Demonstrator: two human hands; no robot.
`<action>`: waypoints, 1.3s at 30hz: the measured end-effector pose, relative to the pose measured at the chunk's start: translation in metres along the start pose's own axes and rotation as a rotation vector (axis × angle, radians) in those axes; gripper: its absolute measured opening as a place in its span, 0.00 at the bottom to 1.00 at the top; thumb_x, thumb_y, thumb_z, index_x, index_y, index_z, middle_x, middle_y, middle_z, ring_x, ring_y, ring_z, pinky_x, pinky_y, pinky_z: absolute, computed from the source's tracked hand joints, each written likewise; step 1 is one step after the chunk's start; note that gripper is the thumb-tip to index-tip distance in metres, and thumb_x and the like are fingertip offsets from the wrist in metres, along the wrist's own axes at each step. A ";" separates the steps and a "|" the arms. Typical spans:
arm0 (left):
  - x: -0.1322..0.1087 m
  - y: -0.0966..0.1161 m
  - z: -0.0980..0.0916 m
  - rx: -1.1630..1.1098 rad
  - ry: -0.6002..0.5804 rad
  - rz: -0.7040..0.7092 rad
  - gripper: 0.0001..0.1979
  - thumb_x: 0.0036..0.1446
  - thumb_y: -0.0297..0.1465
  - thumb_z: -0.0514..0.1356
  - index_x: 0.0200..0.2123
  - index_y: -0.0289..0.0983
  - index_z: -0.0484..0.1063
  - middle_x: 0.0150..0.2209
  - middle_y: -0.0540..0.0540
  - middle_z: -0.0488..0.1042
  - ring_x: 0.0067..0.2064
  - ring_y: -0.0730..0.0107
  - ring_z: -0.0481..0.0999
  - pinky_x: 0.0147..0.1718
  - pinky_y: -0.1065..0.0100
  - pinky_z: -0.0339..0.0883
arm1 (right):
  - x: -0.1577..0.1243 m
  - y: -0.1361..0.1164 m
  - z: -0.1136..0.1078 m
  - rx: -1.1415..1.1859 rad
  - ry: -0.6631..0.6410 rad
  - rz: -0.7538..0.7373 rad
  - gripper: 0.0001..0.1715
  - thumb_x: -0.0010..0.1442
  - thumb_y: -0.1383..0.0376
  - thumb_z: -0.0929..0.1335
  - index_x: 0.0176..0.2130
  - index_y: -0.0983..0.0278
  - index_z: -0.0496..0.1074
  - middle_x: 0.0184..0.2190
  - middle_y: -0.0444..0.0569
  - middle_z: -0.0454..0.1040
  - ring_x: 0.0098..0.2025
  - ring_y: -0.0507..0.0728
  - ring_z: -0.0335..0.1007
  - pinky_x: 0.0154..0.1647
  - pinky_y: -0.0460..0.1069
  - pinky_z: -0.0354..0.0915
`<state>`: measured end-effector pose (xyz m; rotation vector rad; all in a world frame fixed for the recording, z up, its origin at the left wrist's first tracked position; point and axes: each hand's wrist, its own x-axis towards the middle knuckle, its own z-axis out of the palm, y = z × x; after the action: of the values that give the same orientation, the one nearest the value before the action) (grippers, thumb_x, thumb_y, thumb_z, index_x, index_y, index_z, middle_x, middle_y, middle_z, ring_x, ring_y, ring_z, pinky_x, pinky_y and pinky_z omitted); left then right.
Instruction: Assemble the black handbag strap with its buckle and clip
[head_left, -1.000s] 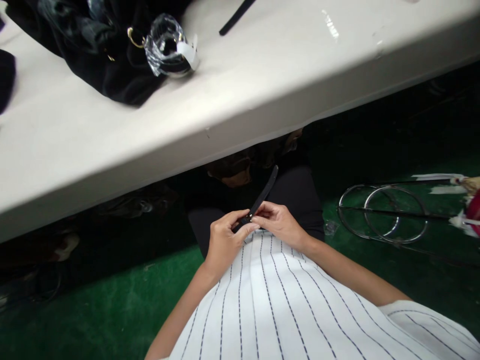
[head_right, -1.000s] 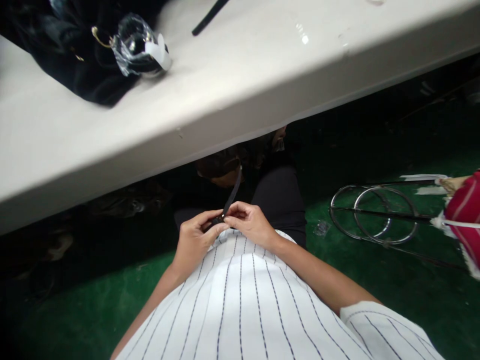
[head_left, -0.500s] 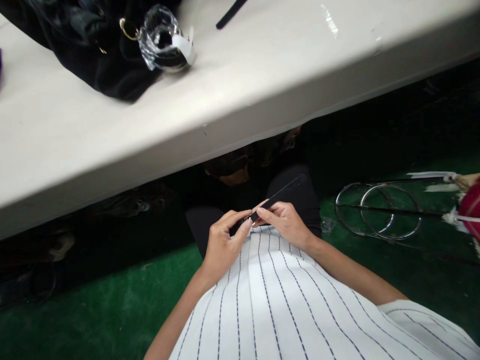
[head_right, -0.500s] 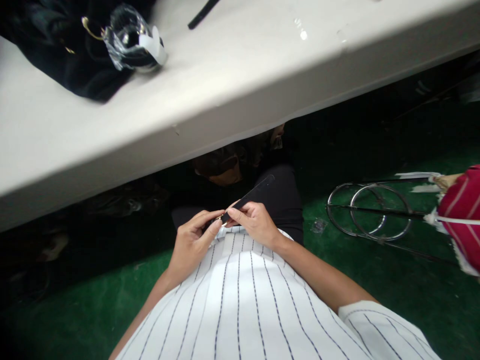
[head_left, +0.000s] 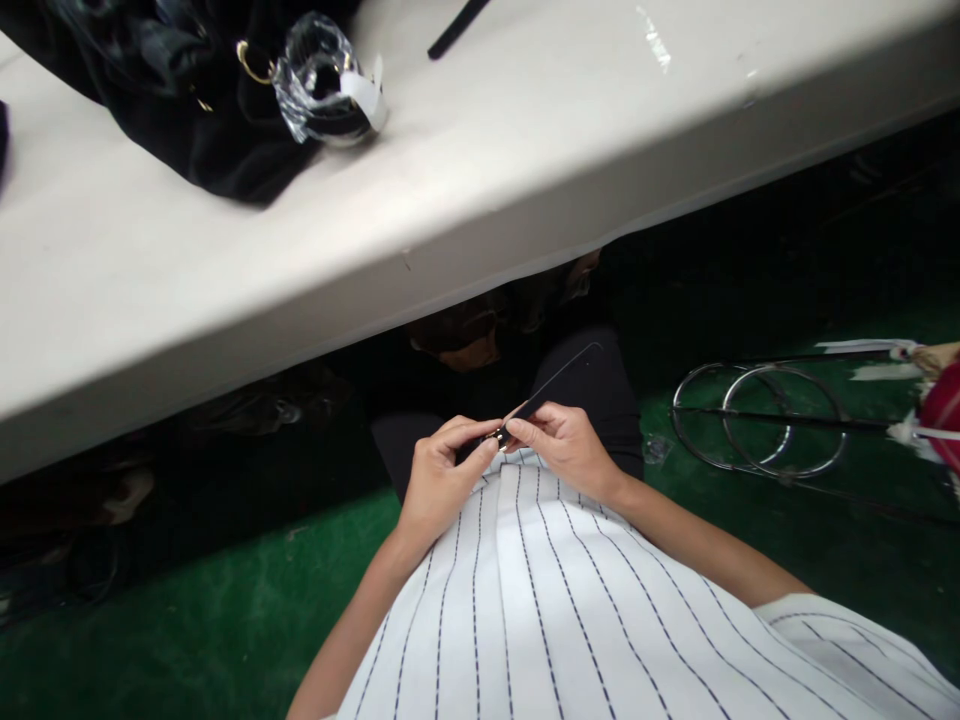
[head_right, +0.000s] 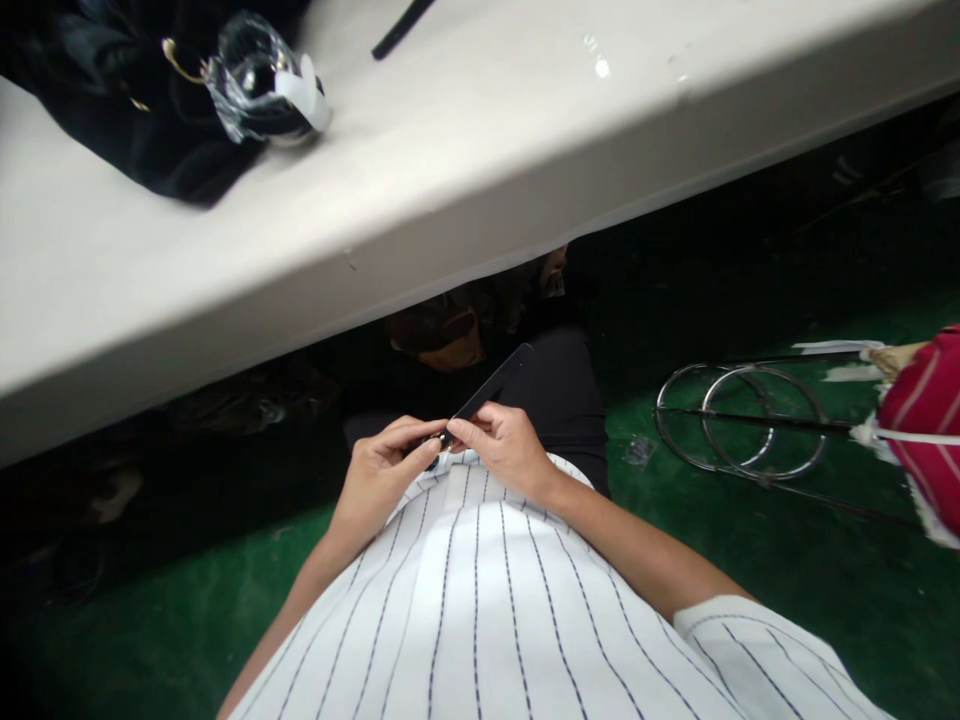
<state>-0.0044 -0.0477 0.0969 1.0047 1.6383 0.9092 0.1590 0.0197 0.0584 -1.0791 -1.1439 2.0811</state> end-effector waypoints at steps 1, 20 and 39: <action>0.001 -0.001 0.001 0.003 0.015 0.004 0.10 0.57 0.33 0.63 0.42 0.40 0.80 0.35 0.46 0.77 0.37 0.66 0.75 0.38 0.65 0.69 | 0.000 0.001 0.001 -0.025 0.008 -0.019 0.19 0.53 0.52 0.75 0.34 0.66 0.76 0.27 0.48 0.78 0.29 0.57 0.76 0.34 0.52 0.75; 0.014 -0.028 0.027 -0.373 0.268 -0.184 0.14 0.49 0.34 0.68 0.39 0.34 0.79 0.34 0.45 0.80 0.34 0.67 0.77 0.33 0.68 0.71 | -0.003 0.009 0.011 -0.581 0.048 -0.598 0.15 0.66 0.67 0.64 0.49 0.59 0.76 0.46 0.52 0.76 0.47 0.59 0.73 0.50 0.55 0.72; 0.007 -0.044 0.005 -0.824 -0.073 -0.330 0.11 0.51 0.34 0.68 0.36 0.33 0.75 0.27 0.47 0.74 0.27 0.74 0.72 0.28 0.73 0.65 | -0.008 0.006 -0.012 -0.527 -0.306 -0.369 0.15 0.68 0.61 0.64 0.49 0.60 0.76 0.53 0.52 0.72 0.54 0.59 0.68 0.55 0.56 0.67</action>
<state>-0.0090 -0.0574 0.0530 0.1895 1.1360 1.1498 0.1728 0.0156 0.0522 -0.6920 -1.9551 1.7272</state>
